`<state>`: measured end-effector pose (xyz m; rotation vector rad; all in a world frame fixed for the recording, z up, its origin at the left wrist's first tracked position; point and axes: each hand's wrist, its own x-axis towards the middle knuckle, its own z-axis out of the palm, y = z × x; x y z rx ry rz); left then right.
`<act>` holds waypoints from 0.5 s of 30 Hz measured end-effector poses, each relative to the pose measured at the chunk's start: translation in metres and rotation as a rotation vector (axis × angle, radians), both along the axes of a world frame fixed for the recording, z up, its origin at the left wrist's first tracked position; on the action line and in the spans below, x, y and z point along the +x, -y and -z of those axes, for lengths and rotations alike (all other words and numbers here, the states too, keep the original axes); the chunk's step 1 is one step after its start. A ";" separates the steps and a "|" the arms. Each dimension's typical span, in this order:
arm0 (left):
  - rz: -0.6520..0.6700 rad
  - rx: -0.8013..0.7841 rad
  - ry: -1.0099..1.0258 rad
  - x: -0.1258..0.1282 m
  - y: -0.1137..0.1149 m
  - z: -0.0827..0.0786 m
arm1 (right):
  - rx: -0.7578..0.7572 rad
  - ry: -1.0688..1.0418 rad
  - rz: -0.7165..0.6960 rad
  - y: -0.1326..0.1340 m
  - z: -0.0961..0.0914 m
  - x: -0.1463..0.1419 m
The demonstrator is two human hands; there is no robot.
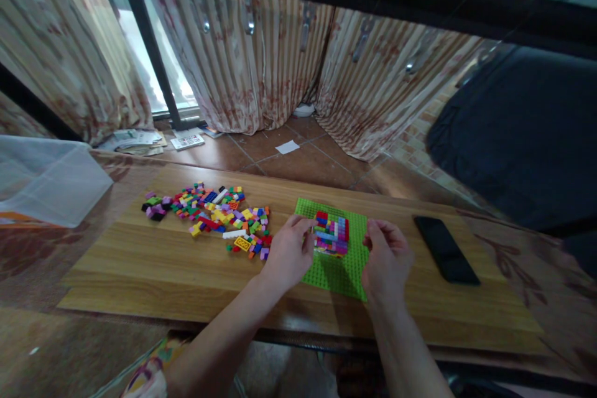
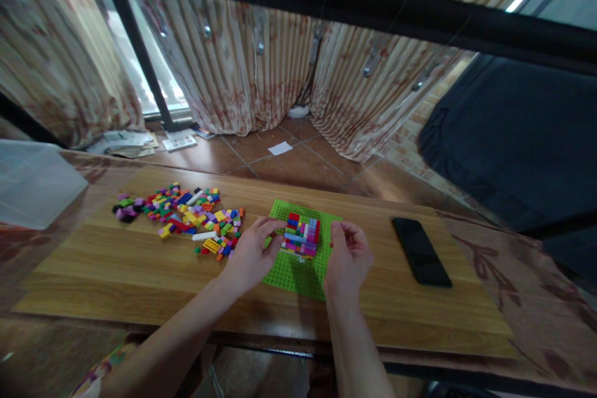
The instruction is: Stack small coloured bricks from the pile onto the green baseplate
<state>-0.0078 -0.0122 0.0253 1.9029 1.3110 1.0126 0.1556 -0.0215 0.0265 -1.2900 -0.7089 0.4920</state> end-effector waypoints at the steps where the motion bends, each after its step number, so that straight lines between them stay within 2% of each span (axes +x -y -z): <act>1: -0.037 0.014 0.011 -0.003 -0.002 -0.002 | 0.016 0.043 -0.011 0.003 -0.002 -0.005; 5: -0.208 0.081 0.109 -0.023 -0.014 -0.008 | 0.009 0.235 -0.156 0.018 -0.007 -0.030; 11: -0.401 0.041 0.353 -0.056 -0.025 -0.014 | -0.075 0.723 -0.608 0.036 0.003 -0.063; 15: -0.447 0.020 0.420 -0.064 -0.027 -0.018 | -0.121 0.880 -0.695 0.036 0.017 -0.078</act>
